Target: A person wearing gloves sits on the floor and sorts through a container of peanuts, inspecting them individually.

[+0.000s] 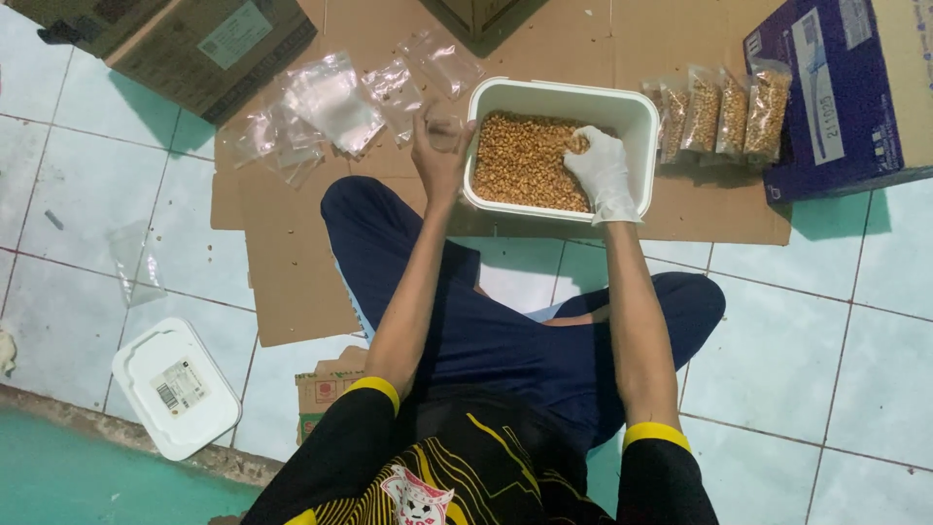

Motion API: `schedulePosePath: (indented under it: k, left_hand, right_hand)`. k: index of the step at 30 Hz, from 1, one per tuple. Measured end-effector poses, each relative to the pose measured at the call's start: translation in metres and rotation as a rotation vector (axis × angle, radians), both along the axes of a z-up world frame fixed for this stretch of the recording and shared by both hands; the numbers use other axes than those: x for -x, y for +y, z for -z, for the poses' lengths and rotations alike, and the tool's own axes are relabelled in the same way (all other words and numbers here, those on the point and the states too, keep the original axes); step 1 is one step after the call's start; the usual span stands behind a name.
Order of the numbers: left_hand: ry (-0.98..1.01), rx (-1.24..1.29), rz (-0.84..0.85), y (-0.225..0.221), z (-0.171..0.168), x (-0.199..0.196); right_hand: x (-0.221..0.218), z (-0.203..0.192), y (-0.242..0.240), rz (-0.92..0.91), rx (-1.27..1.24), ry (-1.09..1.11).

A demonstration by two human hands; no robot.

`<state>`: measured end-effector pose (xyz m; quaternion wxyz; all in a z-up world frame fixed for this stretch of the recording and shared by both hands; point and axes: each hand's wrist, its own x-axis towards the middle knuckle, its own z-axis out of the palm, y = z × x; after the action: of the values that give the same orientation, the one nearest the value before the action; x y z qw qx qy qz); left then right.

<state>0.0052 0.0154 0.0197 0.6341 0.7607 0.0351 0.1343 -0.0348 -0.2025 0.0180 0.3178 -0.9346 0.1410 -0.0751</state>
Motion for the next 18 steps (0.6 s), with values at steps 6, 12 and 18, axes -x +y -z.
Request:
schedulePosePath:
  k: [6, 12, 18]
  left_hand:
    - [0.047, -0.018, 0.033, -0.015, -0.003, 0.007]
    - [0.024, -0.024, 0.048, -0.015, -0.002, 0.010]
    - [-0.034, -0.049, 0.066, -0.014, -0.004, 0.007]
  right_hand:
    - [0.000, 0.003, -0.003, -0.082, -0.126, -0.235]
    - [-0.001, -0.002, -0.005, -0.082, -0.210, -0.289]
    - [0.000, -0.010, -0.001, -0.005, -0.234, -0.296]
